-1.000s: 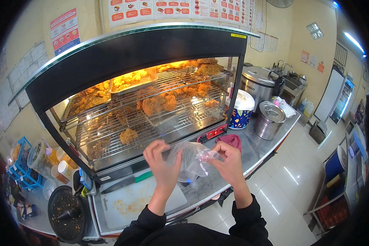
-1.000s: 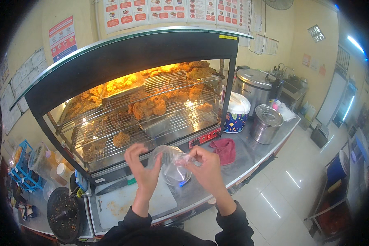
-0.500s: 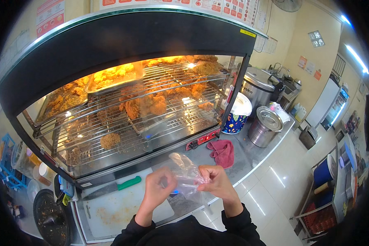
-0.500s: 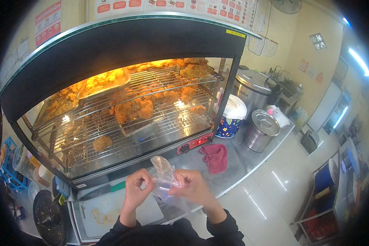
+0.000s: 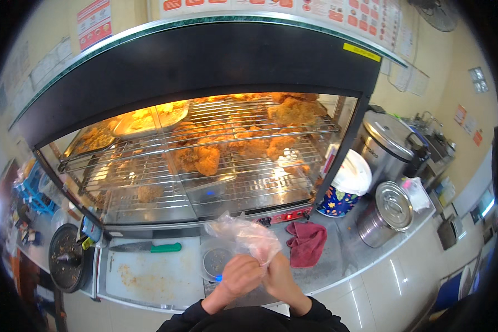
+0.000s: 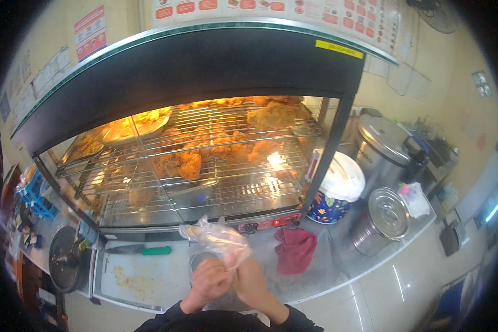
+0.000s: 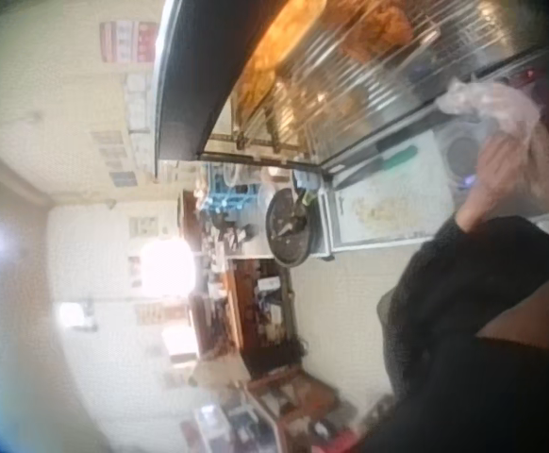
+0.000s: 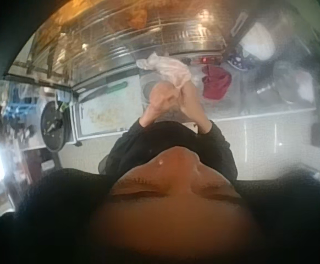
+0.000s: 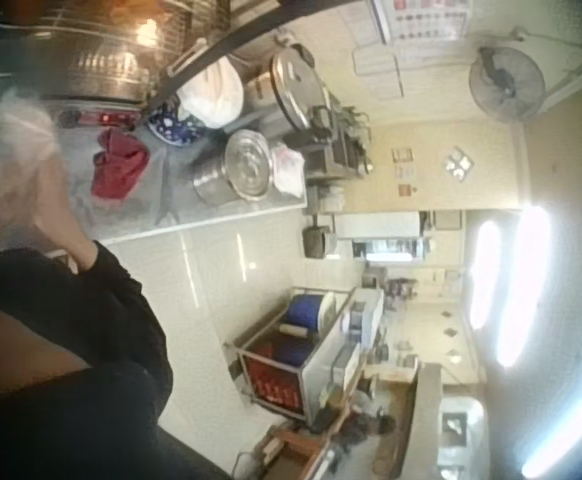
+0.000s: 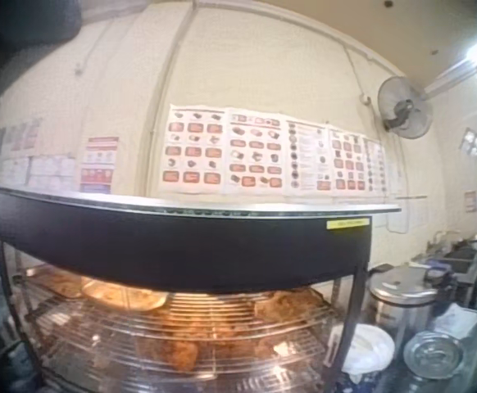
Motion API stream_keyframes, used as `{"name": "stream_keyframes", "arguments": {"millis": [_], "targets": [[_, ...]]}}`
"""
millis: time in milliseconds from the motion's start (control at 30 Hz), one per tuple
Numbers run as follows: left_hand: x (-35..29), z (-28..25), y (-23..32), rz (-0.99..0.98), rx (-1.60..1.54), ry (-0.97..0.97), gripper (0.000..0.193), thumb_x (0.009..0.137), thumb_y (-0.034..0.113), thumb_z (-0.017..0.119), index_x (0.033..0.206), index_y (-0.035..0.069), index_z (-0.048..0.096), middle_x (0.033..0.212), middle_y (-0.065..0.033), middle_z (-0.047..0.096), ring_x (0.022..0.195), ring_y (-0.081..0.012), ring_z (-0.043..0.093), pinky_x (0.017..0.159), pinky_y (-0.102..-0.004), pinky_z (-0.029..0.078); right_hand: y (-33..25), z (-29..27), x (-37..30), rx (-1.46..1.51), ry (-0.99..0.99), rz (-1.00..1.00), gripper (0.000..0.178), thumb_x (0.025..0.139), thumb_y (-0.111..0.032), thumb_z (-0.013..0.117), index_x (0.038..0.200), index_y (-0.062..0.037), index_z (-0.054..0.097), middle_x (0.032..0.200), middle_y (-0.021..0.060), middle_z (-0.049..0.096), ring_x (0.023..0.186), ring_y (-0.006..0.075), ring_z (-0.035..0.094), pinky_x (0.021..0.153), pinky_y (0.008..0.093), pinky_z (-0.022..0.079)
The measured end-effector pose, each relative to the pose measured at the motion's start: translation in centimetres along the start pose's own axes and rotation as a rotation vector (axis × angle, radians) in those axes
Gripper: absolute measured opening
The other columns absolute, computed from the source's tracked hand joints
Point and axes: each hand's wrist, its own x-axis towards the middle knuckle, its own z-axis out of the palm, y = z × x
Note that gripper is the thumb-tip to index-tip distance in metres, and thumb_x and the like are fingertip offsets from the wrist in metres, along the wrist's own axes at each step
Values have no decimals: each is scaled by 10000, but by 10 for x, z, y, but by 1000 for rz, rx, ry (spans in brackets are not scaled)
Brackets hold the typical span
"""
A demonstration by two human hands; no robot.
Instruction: The person assembles a food order by placing buns and a bread roll into a paper box, adding scrambled eggs with a red spatula, then retrieving fried chicken from a heated display, cutting it with a knife, and packing the pieces into the box. The person closes the box and places a receipt inside.
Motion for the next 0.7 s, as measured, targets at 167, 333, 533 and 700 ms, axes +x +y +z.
{"name": "stream_keyframes", "arguments": {"millis": [167,333,533,700], "targets": [[-26,21,-11,25,130,-46,267,629,-27,736,804,56,553,739,-66,591,634,-241,575,582,-342,472,-6,-9,28,1268,79,284,597,856,-98,579,1378,-32,297,1353,130,419,1212,241,452,1013,349,365],[-18,27,-2,187,94,-94,254,679,68,666,907,51,556,813,-46,578,751,-201,580,679,-312,479,33,7,16,1153,-16,317,643,899,-292,580,1411,-57,270,1402,118,330,1278,207,361,1065,358,318],[-16,25,4,278,54,-202,260,658,66,655,905,81,576,817,-30,569,755,-193,583,683,-304,486,24,8,31,1396,-49,445,773,872,-496,481,1446,-70,187,1462,178,211,1340,257,245,1095,394,222],[-17,25,7,274,24,-187,266,640,75,653,897,85,587,818,-21,573,750,-181,586,687,-306,492,21,-9,29,1463,-302,409,901,838,-659,392,1471,-80,115,1491,228,126,1383,303,149,1119,427,134]]}}
